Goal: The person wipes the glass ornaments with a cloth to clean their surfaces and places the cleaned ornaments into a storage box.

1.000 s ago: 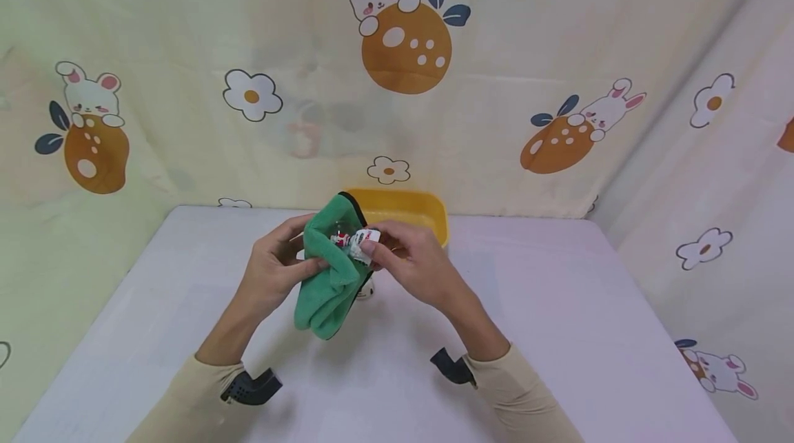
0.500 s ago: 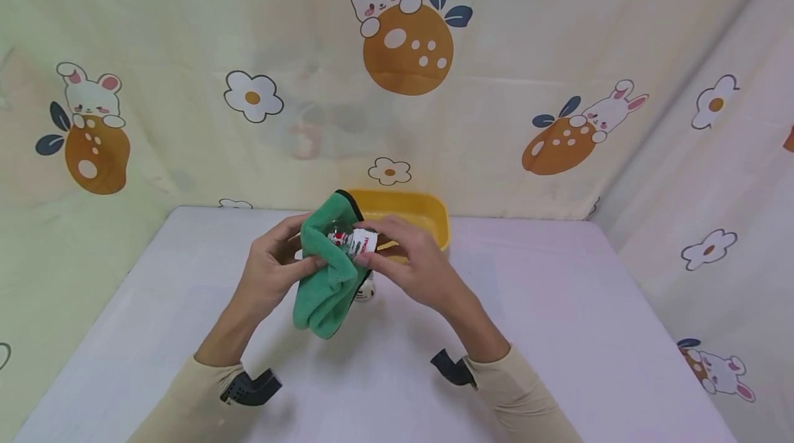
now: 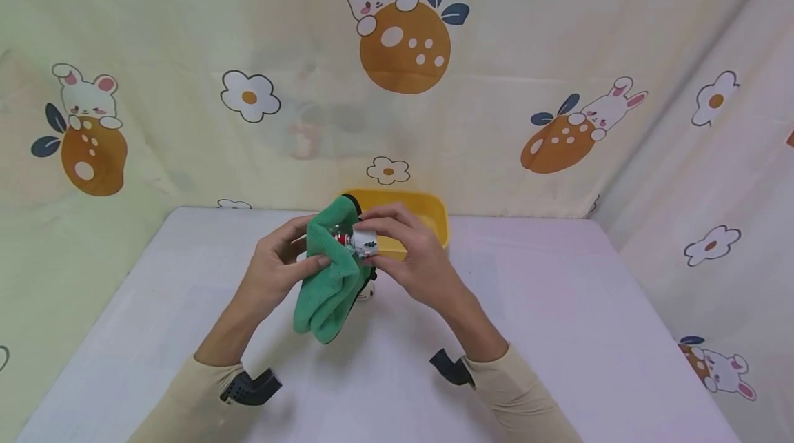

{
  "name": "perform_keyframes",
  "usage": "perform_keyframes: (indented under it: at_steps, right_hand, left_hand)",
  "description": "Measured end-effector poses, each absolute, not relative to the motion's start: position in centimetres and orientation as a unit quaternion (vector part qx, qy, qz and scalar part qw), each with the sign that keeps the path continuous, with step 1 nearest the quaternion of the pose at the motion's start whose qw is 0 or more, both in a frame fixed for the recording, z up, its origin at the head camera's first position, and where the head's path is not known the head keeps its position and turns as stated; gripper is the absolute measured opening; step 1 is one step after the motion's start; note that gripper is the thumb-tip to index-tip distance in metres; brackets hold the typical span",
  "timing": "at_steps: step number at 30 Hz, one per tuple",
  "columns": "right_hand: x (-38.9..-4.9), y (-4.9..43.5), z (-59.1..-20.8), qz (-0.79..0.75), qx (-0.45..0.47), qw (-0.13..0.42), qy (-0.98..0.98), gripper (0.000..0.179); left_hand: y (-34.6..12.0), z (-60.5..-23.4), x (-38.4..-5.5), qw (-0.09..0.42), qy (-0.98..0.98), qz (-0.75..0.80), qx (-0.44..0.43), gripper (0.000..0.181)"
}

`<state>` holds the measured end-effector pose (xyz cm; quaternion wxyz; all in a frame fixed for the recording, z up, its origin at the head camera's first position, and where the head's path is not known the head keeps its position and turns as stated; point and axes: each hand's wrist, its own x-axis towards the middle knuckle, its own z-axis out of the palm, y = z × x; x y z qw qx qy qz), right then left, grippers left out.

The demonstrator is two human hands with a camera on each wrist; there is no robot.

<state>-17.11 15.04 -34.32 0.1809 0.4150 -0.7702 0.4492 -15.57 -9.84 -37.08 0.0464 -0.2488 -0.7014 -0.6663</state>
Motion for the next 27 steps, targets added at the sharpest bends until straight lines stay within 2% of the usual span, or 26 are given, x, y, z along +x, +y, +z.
perform_keyframes:
  at_steps: [7,17,27]
  right_hand:
    - [-16.9,15.15,-34.2,0.444,0.409,0.186,-0.775,0.05]
    - [-16.69,15.46,-34.21,0.467,0.371,0.095,-0.797,0.044]
    - [-16.67,15.24,-34.49,0.491,0.347,0.047,-0.798,0.036]
  left_hand:
    - [-9.71,-37.03,-15.61,0.038,-0.7,-0.667,-0.253,0.054]
    - [-9.8,-37.03,-15.36,0.044,-0.705,-0.661,-0.253,0.058]
    - [-9.57,-37.11,-15.36,0.082,-0.692,-0.668,-0.261,0.053]
